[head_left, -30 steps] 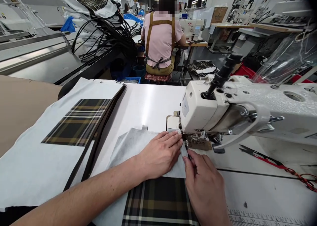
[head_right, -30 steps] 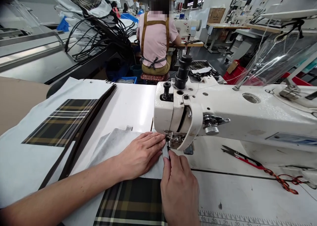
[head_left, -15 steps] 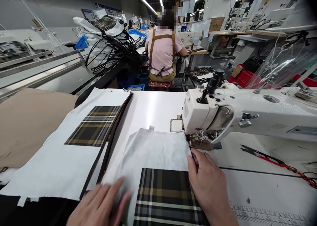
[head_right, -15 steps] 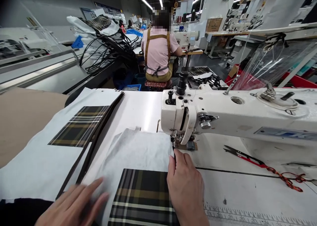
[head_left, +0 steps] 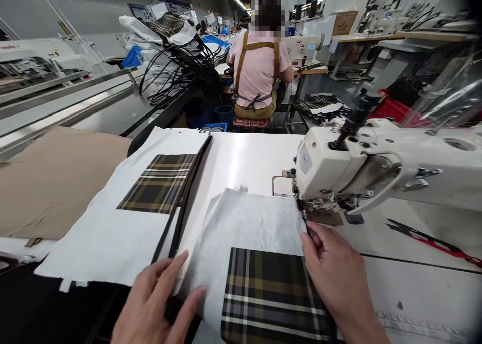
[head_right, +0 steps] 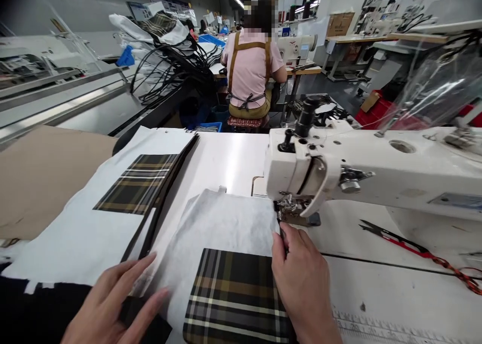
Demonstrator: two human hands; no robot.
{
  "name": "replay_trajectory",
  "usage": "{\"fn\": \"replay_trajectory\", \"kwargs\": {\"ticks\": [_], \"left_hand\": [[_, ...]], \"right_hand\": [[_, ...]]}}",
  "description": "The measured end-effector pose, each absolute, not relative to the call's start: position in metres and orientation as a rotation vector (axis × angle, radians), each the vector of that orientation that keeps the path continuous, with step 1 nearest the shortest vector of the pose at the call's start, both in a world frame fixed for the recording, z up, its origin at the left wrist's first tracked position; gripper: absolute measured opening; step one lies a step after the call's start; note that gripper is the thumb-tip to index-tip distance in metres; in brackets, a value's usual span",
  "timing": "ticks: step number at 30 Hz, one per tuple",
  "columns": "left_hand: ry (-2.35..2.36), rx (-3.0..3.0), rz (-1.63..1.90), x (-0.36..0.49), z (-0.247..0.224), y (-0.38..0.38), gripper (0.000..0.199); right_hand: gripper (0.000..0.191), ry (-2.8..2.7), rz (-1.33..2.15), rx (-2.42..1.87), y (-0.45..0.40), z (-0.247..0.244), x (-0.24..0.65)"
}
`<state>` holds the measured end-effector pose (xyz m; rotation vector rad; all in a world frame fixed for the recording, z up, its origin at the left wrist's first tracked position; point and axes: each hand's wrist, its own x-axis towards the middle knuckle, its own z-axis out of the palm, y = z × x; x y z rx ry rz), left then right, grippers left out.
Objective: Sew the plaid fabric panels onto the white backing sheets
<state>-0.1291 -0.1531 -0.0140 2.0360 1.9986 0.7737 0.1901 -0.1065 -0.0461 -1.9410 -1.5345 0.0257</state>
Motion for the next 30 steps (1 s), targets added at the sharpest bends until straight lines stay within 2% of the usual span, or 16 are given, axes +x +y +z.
{"fn": "replay_trajectory", "kwargs": {"ticks": [3,6,10,16,25,30], "left_hand": [[2.002,2.037,0.497,-0.125,-0.012,-0.137,0.057],[1.897,1.983,0.504,-0.119,-0.013,-0.131,0.049],[1.789,1.839,0.683,-0.119,-0.006,-0.134,0.048],[1.636,1.709,0.488,-0.133,-0.002,-0.127,0.046],[1.687,1.772,0.399,-0.153,-0.024,-0.118,0.048],[1.656,1.819,0.451,-0.147,-0.019,-0.106,0.042]], "right_hand": [[0.079,-1.535,-0.057,-1.978,-0.106,-0.048,0.19],[0.083,-1.552,-0.083,-1.976,-0.106,-0.052,0.19],[0.078,-1.569,-0.069,-1.926,-0.107,-0.053,0.19],[0.073,-1.552,-0.031,-1.922,-0.107,-0.05,0.188],[0.072,-1.562,-0.012,-1.937,-0.108,-0.045,0.187],[0.063,-1.567,-0.033,-1.927,-0.109,-0.046,0.187]]}}
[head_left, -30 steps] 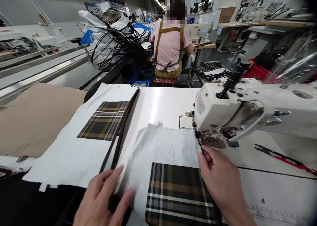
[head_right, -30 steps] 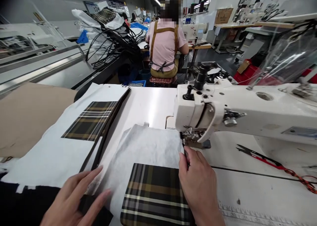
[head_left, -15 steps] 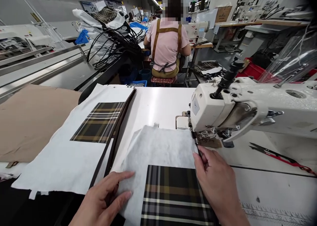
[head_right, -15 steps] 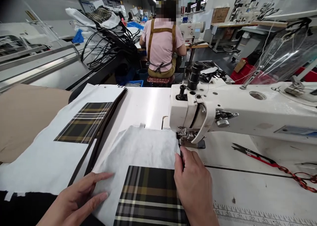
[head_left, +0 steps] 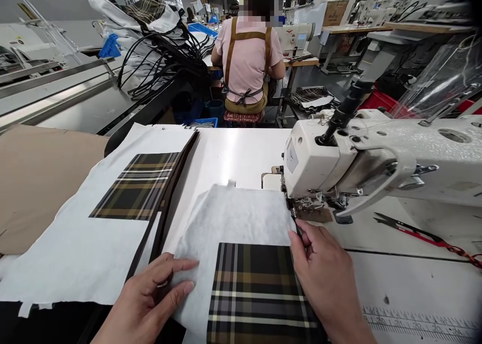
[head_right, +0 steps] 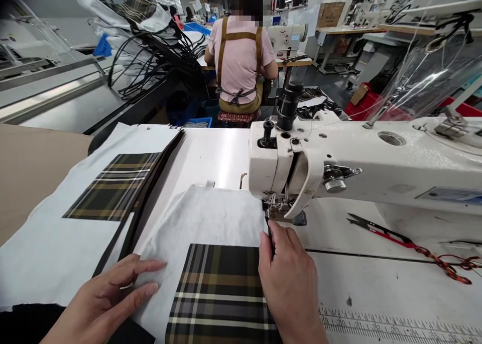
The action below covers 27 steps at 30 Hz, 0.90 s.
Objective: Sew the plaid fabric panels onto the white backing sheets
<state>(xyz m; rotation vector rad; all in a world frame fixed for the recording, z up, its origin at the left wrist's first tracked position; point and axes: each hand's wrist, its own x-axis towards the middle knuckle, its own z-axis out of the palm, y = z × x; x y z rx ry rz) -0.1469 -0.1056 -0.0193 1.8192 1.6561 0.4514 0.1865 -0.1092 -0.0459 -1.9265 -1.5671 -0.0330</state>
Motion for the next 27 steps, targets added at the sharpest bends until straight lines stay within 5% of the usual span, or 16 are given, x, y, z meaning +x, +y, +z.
{"fn": "replay_trajectory", "kwargs": {"ticks": [21,27], "left_hand": [[1.783,2.166,0.627,-0.116,-0.005,-0.062,0.038],[0.975,2.694,0.448,-0.029,0.007,-0.04,0.032]], "right_hand": [[0.04,-1.55,0.015,-1.912,-0.112,-0.049,0.186],[0.042,-1.541,0.008,-1.925,-0.111,-0.047,0.188]]}}
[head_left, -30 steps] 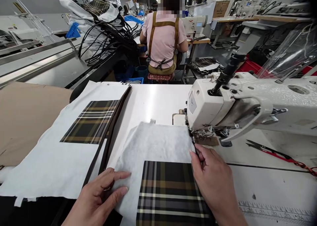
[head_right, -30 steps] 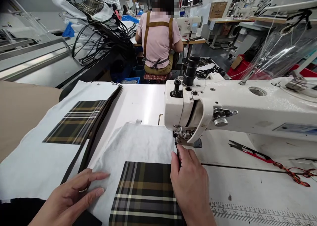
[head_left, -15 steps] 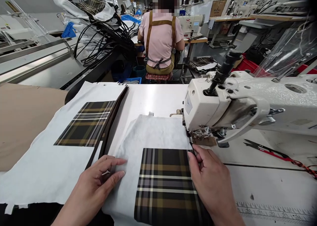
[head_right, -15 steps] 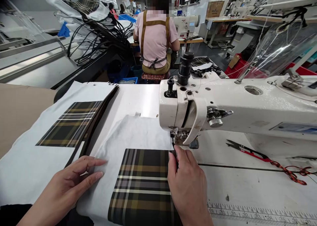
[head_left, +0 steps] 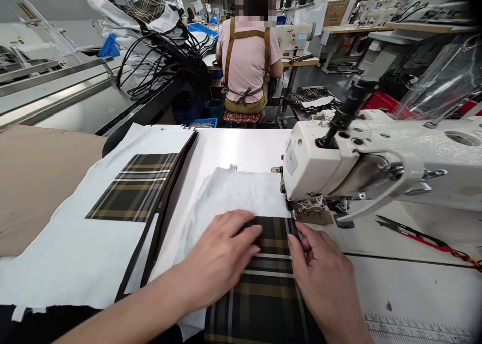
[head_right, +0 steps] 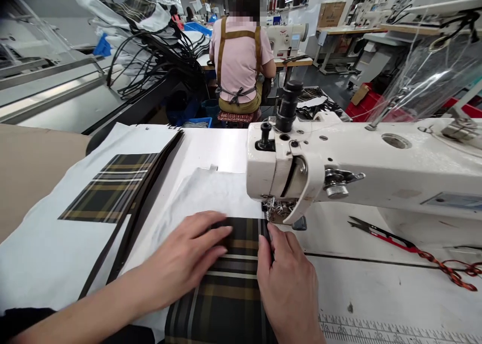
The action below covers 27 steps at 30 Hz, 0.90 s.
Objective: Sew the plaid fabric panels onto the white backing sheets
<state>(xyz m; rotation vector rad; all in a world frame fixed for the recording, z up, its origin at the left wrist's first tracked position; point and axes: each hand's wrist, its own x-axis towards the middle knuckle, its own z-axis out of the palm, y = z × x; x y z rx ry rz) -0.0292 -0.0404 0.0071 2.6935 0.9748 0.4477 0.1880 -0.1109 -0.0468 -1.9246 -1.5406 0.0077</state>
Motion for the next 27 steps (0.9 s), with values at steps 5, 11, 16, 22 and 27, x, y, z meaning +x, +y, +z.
{"fn": "replay_trajectory", "kwargs": {"ticks": [5,11,16,22,27], "left_hand": [[0.617,2.82,0.361,0.02,-0.002,-0.009,0.036],[0.593,2.847,0.351,0.022,-0.011,-0.004,0.041],[0.6,2.873,0.367,0.022,-0.014,-0.005,0.043],[0.612,2.875,0.358,0.025,-0.014,-0.003,0.043],[0.593,2.88,0.362,0.023,-0.015,-0.003,0.043]], "right_hand": [[0.034,-1.544,0.061,-1.912,-0.109,-0.045,0.188],[0.03,-1.543,0.066,-1.921,-0.11,-0.046,0.187],[0.028,-1.537,0.045,-1.903,-0.108,-0.044,0.188],[0.03,-1.529,0.084,-1.916,-0.109,-0.044,0.186],[0.029,-1.516,0.088,-1.91,-0.11,-0.044,0.186]]}}
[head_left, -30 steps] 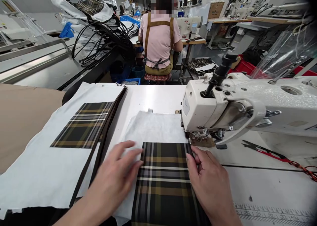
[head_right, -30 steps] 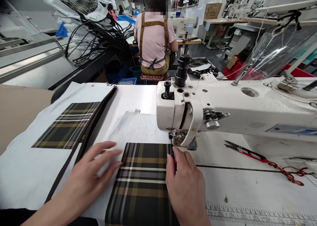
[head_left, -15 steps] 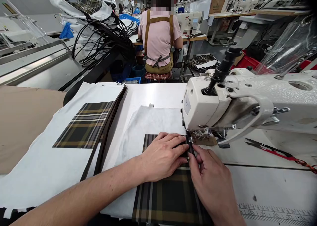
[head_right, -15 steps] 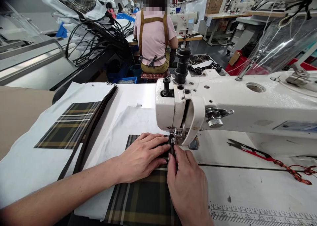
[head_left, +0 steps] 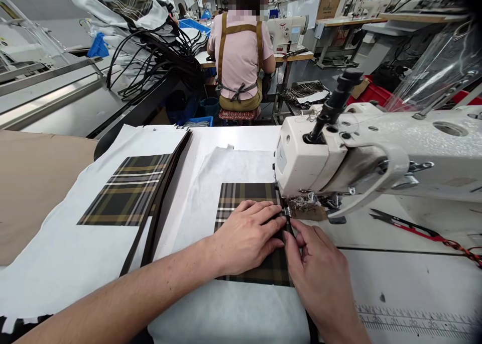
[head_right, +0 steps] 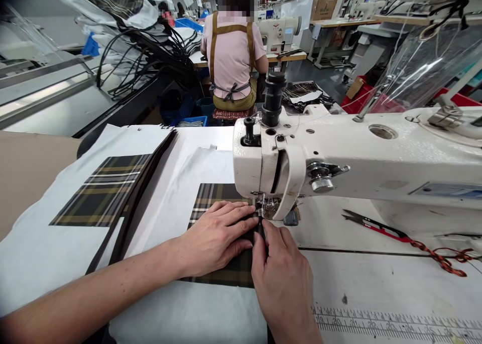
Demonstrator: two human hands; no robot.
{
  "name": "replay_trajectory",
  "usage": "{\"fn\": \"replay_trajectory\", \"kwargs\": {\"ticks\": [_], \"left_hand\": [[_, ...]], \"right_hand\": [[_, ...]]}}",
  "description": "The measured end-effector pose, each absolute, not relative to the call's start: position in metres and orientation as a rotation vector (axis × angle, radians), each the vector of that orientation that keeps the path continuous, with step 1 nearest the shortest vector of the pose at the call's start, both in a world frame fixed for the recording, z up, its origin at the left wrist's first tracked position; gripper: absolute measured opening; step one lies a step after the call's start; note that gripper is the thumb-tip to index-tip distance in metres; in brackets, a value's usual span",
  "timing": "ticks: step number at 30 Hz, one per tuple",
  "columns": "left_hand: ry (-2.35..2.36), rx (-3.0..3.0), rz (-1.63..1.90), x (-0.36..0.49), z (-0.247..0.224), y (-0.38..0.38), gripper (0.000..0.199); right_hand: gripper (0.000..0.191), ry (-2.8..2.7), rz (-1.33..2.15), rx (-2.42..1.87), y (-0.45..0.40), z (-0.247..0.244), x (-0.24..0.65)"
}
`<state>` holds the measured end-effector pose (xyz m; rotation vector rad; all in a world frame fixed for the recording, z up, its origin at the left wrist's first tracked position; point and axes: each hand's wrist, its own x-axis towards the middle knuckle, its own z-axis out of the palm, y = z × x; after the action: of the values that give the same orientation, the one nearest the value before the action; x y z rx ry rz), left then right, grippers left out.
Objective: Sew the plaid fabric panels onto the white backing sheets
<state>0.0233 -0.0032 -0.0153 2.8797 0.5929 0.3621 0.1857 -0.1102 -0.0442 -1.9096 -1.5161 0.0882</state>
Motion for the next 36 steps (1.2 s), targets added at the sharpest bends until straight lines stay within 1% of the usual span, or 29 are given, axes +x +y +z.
{"fn": "replay_trajectory", "kwargs": {"ticks": [11,22,29,36], "left_hand": [[0.599,2.885,0.398,0.0244,-0.0156,-0.0021,0.043],[0.59,2.908,0.447,0.0241,-0.0198,-0.0012,0.041],[0.592,2.91,0.439,0.0244,-0.0199,-0.0006,0.04],[0.587,2.927,0.456,0.0249,-0.0179,0.0003,0.039]], "right_hand": [[0.034,-1.518,0.077,-1.921,-0.1083,-0.0454,0.1863],[0.03,-1.494,0.088,-1.914,-0.1084,-0.0456,0.1864],[0.034,-1.493,0.1,-1.903,-0.1084,-0.047,0.1872],[0.034,-1.51,0.09,-1.92,-0.1099,-0.0475,0.1879]]}}
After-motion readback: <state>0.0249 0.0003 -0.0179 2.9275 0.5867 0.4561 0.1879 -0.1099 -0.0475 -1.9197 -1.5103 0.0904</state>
